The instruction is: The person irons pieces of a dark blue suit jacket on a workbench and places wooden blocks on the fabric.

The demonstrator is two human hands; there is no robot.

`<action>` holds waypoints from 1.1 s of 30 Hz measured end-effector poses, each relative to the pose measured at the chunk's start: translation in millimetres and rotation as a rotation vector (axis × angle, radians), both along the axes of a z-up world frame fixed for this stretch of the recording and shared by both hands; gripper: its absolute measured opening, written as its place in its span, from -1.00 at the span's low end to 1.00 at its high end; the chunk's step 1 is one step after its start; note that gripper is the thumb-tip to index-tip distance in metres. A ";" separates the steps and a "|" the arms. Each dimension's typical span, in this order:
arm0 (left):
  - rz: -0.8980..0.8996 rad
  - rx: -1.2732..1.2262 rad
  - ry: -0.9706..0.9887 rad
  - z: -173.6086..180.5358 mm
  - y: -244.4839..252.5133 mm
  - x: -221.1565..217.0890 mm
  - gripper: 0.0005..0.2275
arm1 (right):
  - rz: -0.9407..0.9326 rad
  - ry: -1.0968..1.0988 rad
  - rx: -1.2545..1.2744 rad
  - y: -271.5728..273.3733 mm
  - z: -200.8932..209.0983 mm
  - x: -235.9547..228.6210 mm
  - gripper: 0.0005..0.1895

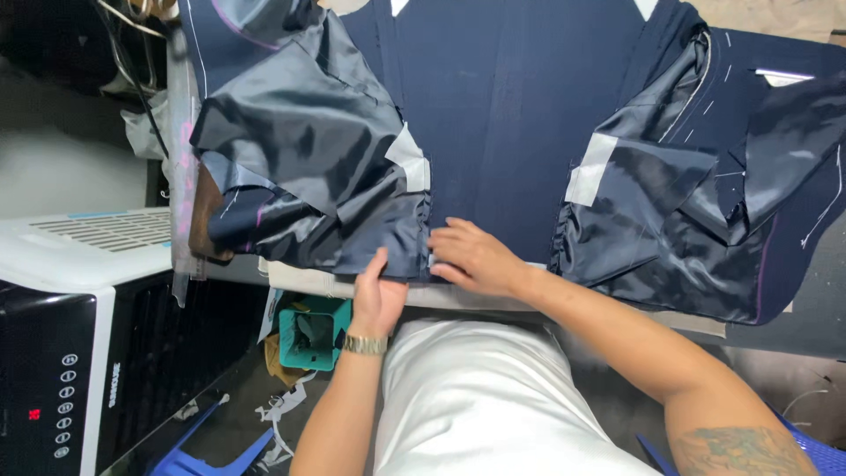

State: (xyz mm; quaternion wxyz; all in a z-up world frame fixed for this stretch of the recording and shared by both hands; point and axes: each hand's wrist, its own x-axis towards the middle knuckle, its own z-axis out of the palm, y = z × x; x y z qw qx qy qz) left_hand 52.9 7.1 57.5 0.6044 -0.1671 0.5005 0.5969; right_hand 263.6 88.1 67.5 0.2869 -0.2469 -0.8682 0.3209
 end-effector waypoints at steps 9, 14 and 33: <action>-0.357 -0.192 0.731 1.1 -4.6 -0.6 -0.49 | 0.077 -0.033 0.120 -4.8 -14.1 9.9 -0.61; -0.472 -0.326 0.839 -18.3 -9.6 -22.7 -0.62 | 0.095 -0.055 0.136 -22.0 -5.7 19.8 -0.65; -0.825 0.743 2.043 14.0 49.6 62.8 -0.88 | -0.774 -0.641 0.158 -59.4 7.2 148.9 -0.58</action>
